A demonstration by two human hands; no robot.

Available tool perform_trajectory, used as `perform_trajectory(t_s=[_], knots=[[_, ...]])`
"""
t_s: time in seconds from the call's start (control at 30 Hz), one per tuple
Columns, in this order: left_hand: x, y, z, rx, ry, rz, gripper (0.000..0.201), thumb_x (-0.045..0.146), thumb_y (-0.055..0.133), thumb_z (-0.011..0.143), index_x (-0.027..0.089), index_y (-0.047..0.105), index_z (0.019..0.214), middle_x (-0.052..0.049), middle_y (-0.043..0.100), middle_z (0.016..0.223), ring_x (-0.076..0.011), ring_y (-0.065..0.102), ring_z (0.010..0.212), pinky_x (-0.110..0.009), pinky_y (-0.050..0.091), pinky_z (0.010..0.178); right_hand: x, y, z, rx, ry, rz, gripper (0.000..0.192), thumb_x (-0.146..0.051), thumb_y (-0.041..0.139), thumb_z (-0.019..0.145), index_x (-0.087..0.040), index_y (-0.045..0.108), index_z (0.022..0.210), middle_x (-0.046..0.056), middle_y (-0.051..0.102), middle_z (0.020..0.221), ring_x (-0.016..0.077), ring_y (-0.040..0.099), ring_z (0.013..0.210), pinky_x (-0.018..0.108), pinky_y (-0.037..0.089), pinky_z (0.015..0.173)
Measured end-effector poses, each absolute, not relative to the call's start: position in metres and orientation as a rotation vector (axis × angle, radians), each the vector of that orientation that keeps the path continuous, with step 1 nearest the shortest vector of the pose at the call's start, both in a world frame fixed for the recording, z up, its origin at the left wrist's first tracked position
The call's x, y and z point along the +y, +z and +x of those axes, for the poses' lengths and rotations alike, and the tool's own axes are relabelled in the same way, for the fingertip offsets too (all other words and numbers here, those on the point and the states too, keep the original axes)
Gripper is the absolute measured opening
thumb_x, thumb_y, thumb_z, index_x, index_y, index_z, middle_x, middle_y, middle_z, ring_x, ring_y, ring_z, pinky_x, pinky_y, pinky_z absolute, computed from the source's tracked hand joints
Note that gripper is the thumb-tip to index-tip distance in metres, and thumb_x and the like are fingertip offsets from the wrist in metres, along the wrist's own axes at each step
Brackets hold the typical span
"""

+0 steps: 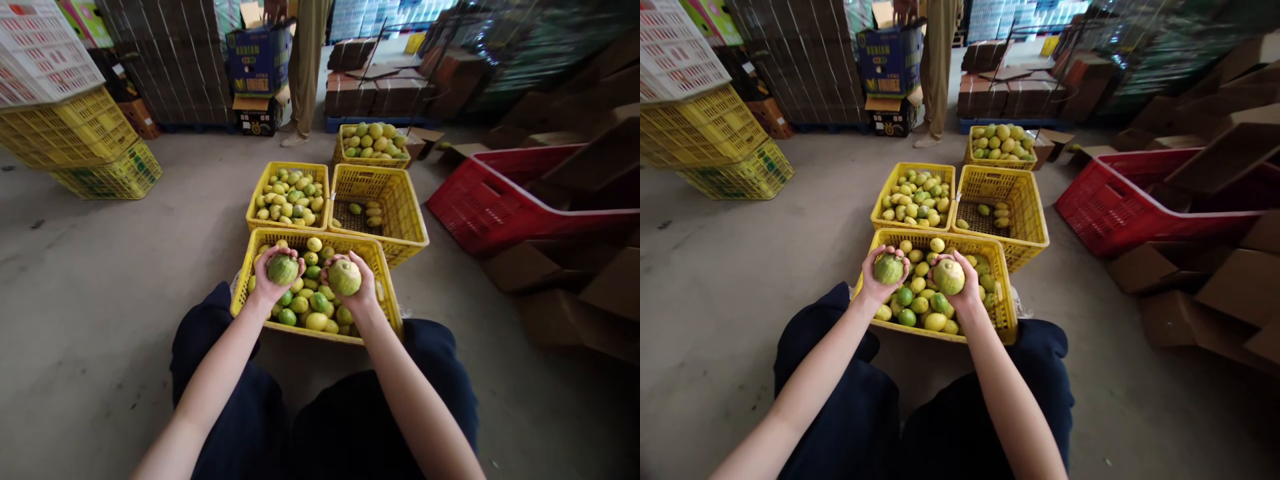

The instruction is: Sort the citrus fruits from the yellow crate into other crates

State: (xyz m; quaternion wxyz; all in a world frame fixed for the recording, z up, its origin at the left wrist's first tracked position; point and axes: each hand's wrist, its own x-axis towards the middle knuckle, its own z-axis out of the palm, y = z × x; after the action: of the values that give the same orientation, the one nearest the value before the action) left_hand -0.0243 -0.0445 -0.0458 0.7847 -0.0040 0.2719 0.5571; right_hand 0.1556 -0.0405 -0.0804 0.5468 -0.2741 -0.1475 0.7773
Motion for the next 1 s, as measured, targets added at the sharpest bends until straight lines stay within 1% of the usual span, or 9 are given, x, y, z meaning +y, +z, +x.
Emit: perform_trajectory(t_s=[0.1,0.2,0.33,0.47,0.67,0.77,0.87,0.93,1.0], knots=[[-0.043,-0.05,-0.024,0.574,1.23,-0.055,0.019,0.021,0.051,0.089,0.017,0.066,0.078,-0.003,0.068,0.068,-0.0154,0.069,0.069,-0.026,0.059,0.066,-0.04,-0.079,0.154,-0.194,1.858,-0.679,0.031,-0.045,0.057,0.088,-0.016,0.068,0.082,0.006,0.071,0.068,0.0191,0.067,0.055,0.027,0.056,0.045],[-0.038,-0.061,-0.023,0.57,1.251,-0.098,0.023,0.024,0.047,0.093,0.016,0.067,0.087,-0.006,0.073,0.081,-0.0175,0.072,0.081,-0.028,0.061,0.074,-0.039,-0.079,0.152,-0.01,1.848,-0.692,0.038,-0.047,0.044,0.095,-0.017,0.067,0.097,0.009,0.074,0.079,0.0179,0.067,0.058,0.025,0.056,0.045],[-0.032,-0.087,-0.015,0.68,1.208,-0.082,0.021,0.027,0.051,0.092,0.015,0.067,0.098,-0.009,0.072,0.094,-0.0208,0.071,0.095,-0.028,0.061,0.079,-0.037,-0.081,0.153,0.118,1.808,-0.675,0.03,-0.041,0.048,0.094,-0.018,0.064,0.105,0.01,0.075,0.086,0.0196,0.07,0.068,0.024,0.056,0.047],[-0.043,-0.121,-0.002,0.994,0.894,0.079,0.015,0.03,0.054,0.094,0.019,0.063,0.1,-0.003,0.068,0.09,-0.0173,0.069,0.092,-0.021,0.058,0.072,-0.034,-0.084,0.163,0.251,1.737,-0.737,0.022,-0.038,0.054,0.091,-0.021,0.062,0.101,0.006,0.071,0.08,0.0186,0.068,0.066,0.023,0.055,0.044],[-0.072,-0.163,0.012,1.272,0.438,0.219,0.011,0.024,0.056,0.093,0.014,0.06,0.089,-0.007,0.06,0.077,-0.0242,0.067,0.085,-0.029,0.058,0.061,-0.034,-0.073,0.187,0.288,1.643,-0.817,0.018,-0.038,0.056,0.088,-0.023,0.06,0.097,0.003,0.068,0.076,0.0179,0.067,0.065,0.022,0.054,0.044],[-0.05,-0.158,0.014,1.338,0.4,0.331,0.013,0.025,0.058,0.092,0.014,0.058,0.087,-0.007,0.061,0.079,-0.023,0.065,0.085,-0.03,0.058,0.067,-0.034,-0.065,0.194,0.318,1.592,-0.833,0.017,-0.037,0.054,0.089,-0.022,0.06,0.095,0.003,0.067,0.075,0.017,0.066,0.065,0.021,0.054,0.045],[0.005,-0.132,0.02,1.359,0.515,0.501,0.014,0.026,0.059,0.092,0.013,0.054,0.089,-0.004,0.06,0.085,-0.0186,0.062,0.09,-0.031,0.056,0.079,-0.034,-0.059,0.197,0.338,1.598,-0.807,0.017,-0.037,0.054,0.09,-0.022,0.061,0.096,0.003,0.067,0.077,0.0164,0.065,0.066,0.02,0.053,0.044],[0.05,-0.107,0.028,1.369,0.621,0.629,0.014,0.026,0.056,0.095,0.012,0.053,0.095,-0.006,0.062,0.097,-0.0174,0.06,0.097,-0.029,0.054,0.083,-0.034,-0.057,0.197,0.347,1.616,-0.796,0.018,-0.037,0.053,0.091,-0.022,0.061,0.096,0.003,0.068,0.077,0.0165,0.065,0.067,0.02,0.052,0.044],[0.094,-0.082,0.039,1.359,0.752,0.768,0.02,0.031,0.05,0.099,0.012,0.052,0.106,-0.009,0.061,0.116,-0.0161,0.057,0.106,-0.025,0.052,0.086,-0.034,-0.056,0.198,0.348,1.622,-0.796,0.018,-0.037,0.053,0.091,-0.021,0.061,0.094,0.003,0.068,0.077,0.0169,0.065,0.067,0.02,0.052,0.044]])
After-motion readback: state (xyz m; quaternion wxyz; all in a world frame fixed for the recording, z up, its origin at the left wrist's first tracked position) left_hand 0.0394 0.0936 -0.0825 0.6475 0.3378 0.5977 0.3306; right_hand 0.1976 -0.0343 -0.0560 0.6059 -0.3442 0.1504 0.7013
